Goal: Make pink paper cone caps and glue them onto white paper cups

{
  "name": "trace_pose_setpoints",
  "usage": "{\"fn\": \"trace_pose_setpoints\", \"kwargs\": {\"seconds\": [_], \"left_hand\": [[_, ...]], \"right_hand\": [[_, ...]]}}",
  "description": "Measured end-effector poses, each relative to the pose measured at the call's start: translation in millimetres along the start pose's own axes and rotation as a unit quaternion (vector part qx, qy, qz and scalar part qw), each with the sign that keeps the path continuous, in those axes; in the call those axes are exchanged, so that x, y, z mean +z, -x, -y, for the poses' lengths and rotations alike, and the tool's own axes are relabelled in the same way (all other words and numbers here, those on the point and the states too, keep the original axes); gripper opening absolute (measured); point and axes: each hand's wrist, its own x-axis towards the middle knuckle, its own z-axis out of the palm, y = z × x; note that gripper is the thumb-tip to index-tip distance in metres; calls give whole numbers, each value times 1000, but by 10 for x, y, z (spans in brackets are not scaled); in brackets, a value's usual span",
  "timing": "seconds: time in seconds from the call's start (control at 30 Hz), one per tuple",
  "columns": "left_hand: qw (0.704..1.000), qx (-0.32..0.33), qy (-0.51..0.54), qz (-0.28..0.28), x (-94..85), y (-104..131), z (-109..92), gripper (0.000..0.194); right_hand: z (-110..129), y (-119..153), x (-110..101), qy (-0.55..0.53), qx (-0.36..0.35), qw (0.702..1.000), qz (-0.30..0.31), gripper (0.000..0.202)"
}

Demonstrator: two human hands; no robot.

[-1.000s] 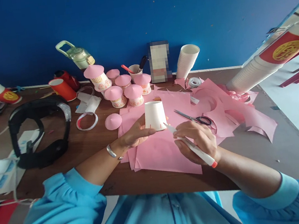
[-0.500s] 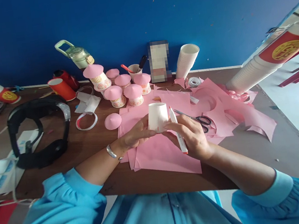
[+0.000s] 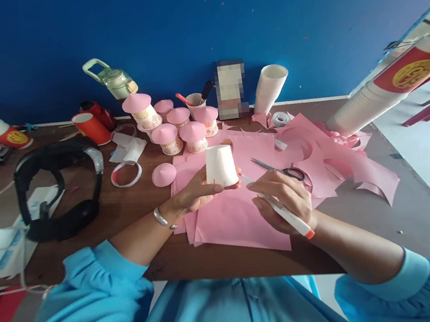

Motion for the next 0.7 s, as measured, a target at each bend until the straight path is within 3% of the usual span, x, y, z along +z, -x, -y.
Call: {"fn": "trace_pose_setpoints", "kwargs": {"seconds": [0.7], "left_hand": [[999, -14, -39, 11, 36, 0, -54, 62]], "right_hand": [[35, 12, 88, -3, -3, 1000, 2, 26]]}}
